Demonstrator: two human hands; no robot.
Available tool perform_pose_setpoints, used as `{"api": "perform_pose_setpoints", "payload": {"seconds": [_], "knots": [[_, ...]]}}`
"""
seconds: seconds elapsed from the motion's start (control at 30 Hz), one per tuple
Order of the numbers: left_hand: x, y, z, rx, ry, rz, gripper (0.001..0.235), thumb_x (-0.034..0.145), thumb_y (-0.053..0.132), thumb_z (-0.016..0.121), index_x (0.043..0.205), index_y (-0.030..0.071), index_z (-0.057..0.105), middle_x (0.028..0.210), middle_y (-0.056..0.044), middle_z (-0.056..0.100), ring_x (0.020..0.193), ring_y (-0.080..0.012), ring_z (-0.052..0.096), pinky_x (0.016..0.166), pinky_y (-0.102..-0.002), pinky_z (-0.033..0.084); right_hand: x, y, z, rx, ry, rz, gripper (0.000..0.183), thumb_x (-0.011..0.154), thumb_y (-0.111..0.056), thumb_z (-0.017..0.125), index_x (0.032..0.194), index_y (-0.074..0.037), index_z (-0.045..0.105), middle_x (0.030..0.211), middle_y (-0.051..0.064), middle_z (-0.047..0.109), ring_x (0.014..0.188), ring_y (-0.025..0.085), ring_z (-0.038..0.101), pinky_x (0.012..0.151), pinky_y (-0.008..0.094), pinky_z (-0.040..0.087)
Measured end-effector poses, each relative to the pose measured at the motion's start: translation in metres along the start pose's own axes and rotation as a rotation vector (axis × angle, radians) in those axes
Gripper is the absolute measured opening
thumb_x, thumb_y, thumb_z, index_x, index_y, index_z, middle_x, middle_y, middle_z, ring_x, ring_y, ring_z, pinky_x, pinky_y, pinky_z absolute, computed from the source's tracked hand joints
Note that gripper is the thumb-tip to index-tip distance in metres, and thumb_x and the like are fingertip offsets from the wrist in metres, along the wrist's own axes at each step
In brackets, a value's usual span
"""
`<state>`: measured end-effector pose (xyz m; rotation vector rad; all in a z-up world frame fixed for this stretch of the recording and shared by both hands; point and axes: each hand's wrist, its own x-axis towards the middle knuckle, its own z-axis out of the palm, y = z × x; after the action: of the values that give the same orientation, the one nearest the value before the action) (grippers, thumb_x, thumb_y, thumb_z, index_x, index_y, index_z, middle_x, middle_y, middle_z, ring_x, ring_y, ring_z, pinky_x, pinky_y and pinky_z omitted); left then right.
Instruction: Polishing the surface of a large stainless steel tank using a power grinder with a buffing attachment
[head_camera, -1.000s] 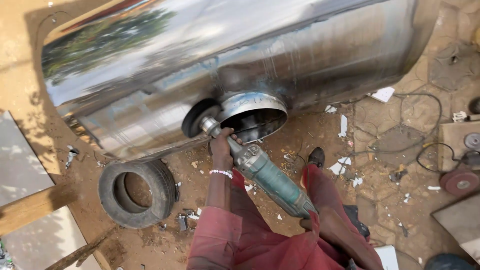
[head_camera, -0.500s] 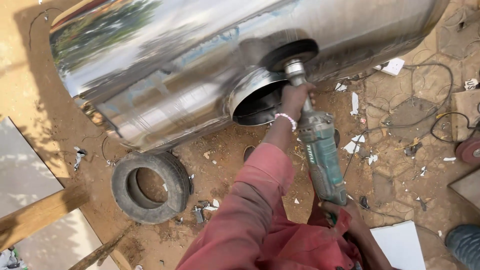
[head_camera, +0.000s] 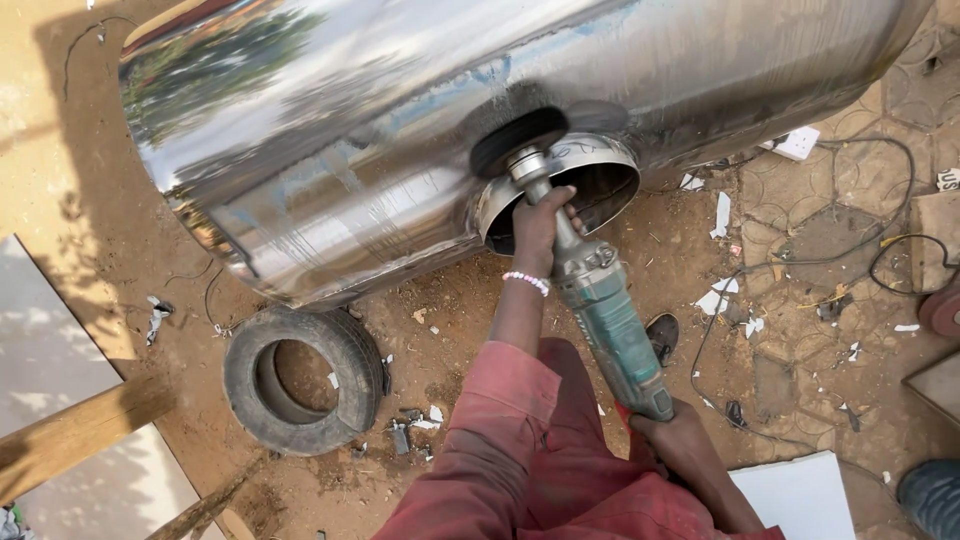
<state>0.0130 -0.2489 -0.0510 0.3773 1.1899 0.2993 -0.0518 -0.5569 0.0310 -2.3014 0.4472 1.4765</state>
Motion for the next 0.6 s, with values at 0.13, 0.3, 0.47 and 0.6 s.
{"api": "perform_pose_setpoints", "payload": {"seconds": [0.13,0.3,0.47,0.6], "knots": [[-0.017,0.005,-0.036,-0.024,0.072,0.061,0.008,0.080,0.008,0.075,0.080,0.005,0.067,0.057,-0.005,0.059,0.042,-0.0156,0.055,0.040,-0.034,0.049,-0.008,-0.021,-0.024,-0.228,-0.042,-0.012,0.041,0.070,-0.028,0.076,0.106,-0.010,0.081,0.097,0.015,0.082,0.088,0.027,0.074,0.077,0.036,0.050],[0.008,-0.023,-0.085,-0.142,0.349,0.066,0.020,0.076,0.001,0.072,0.075,0.004,0.052,0.056,-0.011,0.056,0.039,-0.0216,0.052,0.035,-0.042,0.046,0.012,-0.021,-0.039,-0.459,-0.144,-0.116,0.040,0.068,-0.038,0.078,0.102,-0.017,0.080,0.096,0.014,0.081,0.086,0.029,0.074,0.075,0.040,0.049],[-0.019,-0.007,-0.064,-0.081,0.335,0.024,0.016,0.083,-0.004,0.071,0.087,0.002,0.057,0.063,-0.010,0.061,0.044,-0.0193,0.056,0.040,-0.037,0.052,-0.008,-0.028,-0.043,-0.350,-0.130,-0.072,0.039,0.068,-0.032,0.081,0.098,-0.008,0.080,0.088,0.014,0.078,0.079,0.025,0.067,0.069,0.037,0.044],[-0.011,0.002,-0.028,0.016,0.194,0.086,0.015,0.083,-0.003,0.070,0.073,0.002,0.060,0.056,-0.008,0.060,0.041,-0.0171,0.055,0.038,-0.032,0.049,0.004,-0.014,-0.037,-0.239,-0.075,-0.092,0.031,0.069,-0.020,0.077,0.095,-0.004,0.082,0.085,0.014,0.078,0.077,0.024,0.065,0.068,0.036,0.045]]}}
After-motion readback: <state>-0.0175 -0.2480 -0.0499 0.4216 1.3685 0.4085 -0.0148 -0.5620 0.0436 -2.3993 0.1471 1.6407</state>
